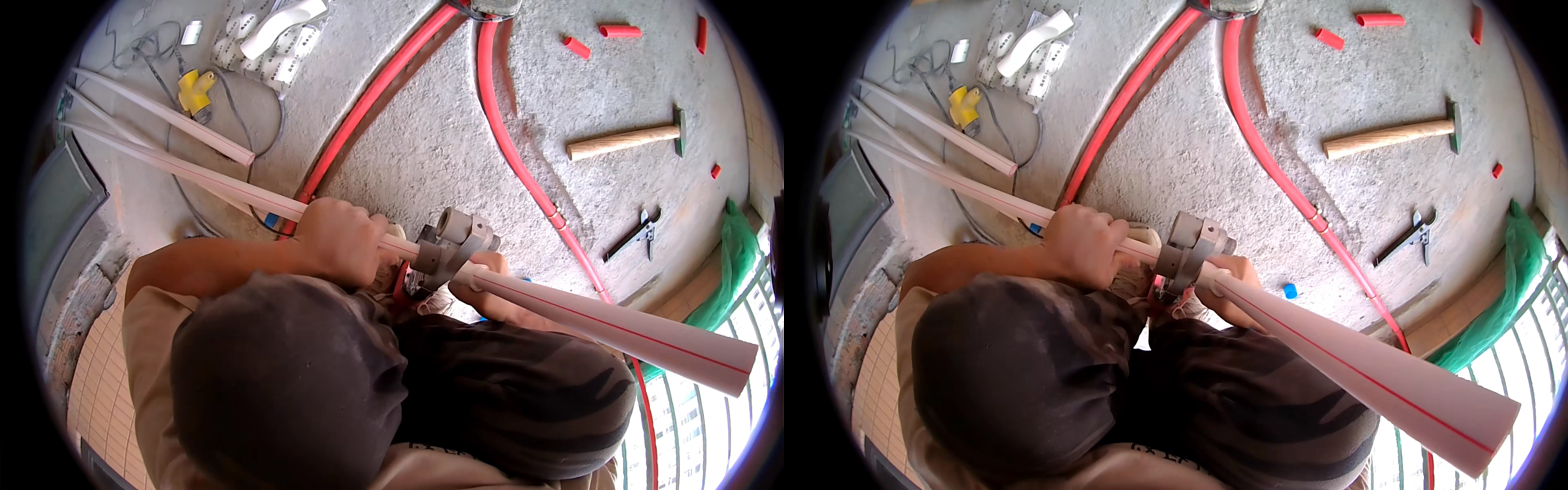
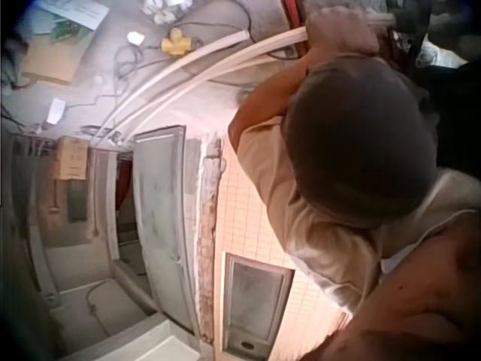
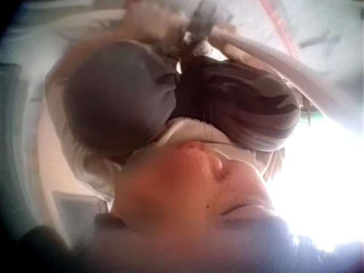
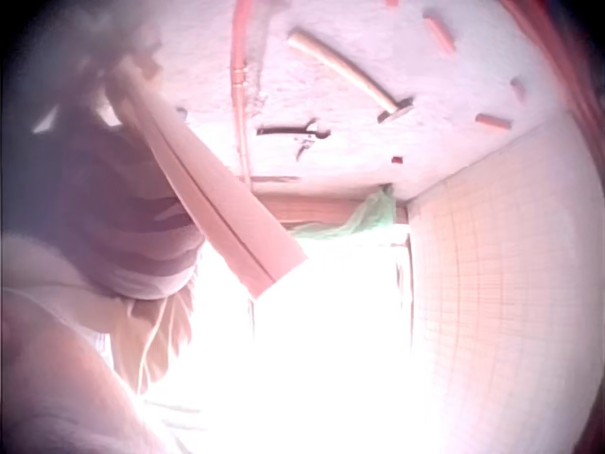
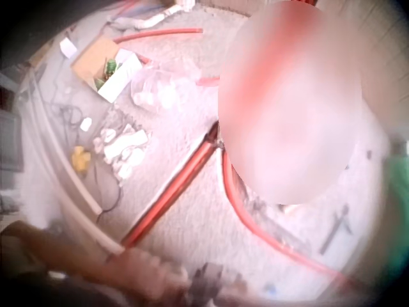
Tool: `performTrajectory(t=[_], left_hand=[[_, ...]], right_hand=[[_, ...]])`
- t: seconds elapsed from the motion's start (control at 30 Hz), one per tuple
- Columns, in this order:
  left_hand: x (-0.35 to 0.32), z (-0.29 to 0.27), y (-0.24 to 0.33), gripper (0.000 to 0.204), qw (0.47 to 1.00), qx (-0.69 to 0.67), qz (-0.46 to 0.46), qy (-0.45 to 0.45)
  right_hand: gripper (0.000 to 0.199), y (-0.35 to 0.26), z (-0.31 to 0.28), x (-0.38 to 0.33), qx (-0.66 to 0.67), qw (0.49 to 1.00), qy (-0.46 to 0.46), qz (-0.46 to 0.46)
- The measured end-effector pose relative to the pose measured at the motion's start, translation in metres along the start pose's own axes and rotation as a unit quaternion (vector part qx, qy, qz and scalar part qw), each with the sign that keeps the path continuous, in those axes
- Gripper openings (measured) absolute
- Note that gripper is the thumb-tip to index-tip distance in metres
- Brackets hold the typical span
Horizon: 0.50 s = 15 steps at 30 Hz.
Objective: The person uses a pipe fusion tool to heat and join white PVC pipes with elbow and T-joint connectors. They measure a pipe with a tape measure and cut it with a pipe cutter before assembling the sections.
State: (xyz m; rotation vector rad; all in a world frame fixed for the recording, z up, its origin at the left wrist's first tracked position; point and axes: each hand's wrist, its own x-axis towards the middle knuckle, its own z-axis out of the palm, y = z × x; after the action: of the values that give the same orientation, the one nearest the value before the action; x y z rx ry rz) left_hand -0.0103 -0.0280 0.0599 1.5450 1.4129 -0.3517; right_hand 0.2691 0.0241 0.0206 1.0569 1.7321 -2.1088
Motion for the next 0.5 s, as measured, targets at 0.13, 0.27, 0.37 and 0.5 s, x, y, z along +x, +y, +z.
performTrajectory(t=[0.13,0.27,0.37,0.5], left_hand=[[0.000,-0.005,0.005,0.043,0.999,0.017,-0.022,-0.037],[-0.002,-0.007,0.007,0.044,0.998,0.027,-0.016,-0.053],[-0.001,-0.001,0.007,0.045,0.998,0.023,-0.011,-0.050],[-0.002,0.002,0.006,0.046,1.000,0.004,-0.007,-0.026]], right_hand=[[0.008,-0.001,0.004,-0.003,0.019,1.000,0.019,-0.004],[0.010,-0.005,0.005,-0.009,0.040,0.999,0.005,-0.003],[0.013,0.004,0.009,-0.009,0.064,0.998,0.015,0.008],[0.015,0.009,0.005,-0.004,0.039,0.999,-0.011,-0.005]])
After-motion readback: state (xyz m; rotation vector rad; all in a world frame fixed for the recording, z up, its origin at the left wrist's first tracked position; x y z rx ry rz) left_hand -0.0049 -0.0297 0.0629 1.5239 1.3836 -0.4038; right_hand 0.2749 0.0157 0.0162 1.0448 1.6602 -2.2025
